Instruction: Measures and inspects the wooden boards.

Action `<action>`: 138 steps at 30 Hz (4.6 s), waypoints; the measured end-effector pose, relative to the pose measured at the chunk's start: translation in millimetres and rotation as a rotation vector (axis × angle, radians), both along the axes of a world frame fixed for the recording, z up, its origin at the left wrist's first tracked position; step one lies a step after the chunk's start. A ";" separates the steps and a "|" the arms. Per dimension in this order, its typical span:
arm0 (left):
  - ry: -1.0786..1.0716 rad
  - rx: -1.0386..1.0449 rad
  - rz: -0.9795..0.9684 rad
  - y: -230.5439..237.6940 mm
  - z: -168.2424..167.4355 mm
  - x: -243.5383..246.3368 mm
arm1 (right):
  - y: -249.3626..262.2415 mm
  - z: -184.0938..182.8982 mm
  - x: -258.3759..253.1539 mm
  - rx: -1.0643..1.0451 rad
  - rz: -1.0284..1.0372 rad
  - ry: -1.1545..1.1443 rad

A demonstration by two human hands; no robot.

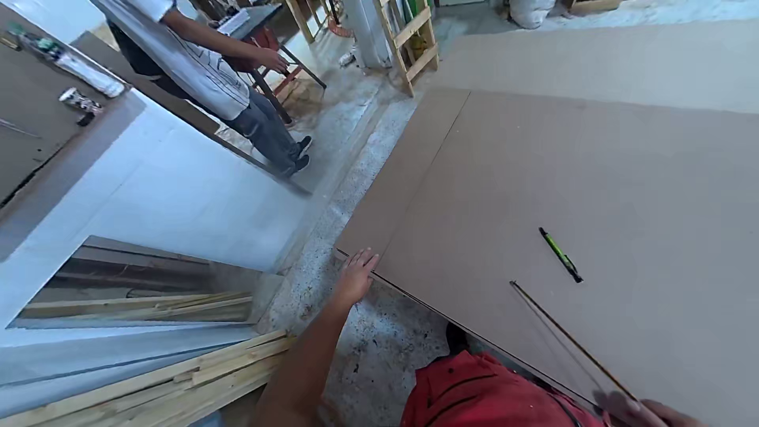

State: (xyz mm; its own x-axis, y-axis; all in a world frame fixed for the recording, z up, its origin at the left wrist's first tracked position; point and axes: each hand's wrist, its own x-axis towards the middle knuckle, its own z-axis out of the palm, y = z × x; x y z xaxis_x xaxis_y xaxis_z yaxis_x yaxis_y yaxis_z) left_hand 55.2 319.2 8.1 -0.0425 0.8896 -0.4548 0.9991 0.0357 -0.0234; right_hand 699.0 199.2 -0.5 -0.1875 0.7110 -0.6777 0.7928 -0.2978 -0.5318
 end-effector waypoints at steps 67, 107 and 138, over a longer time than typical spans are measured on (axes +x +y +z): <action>-0.837 -0.165 0.305 81.2 -63.2 -193.9 | 139.7 -97.3 -524.7 1.001 0.356 -0.160; -0.746 -0.068 0.167 81.0 -53.6 -191.7 | 70.7 -29.7 -408.5 0.671 -0.464 -0.332; -0.695 0.103 0.208 214.1 -69.7 -117.1 | 149.0 -18.1 -450.9 0.199 0.337 -0.203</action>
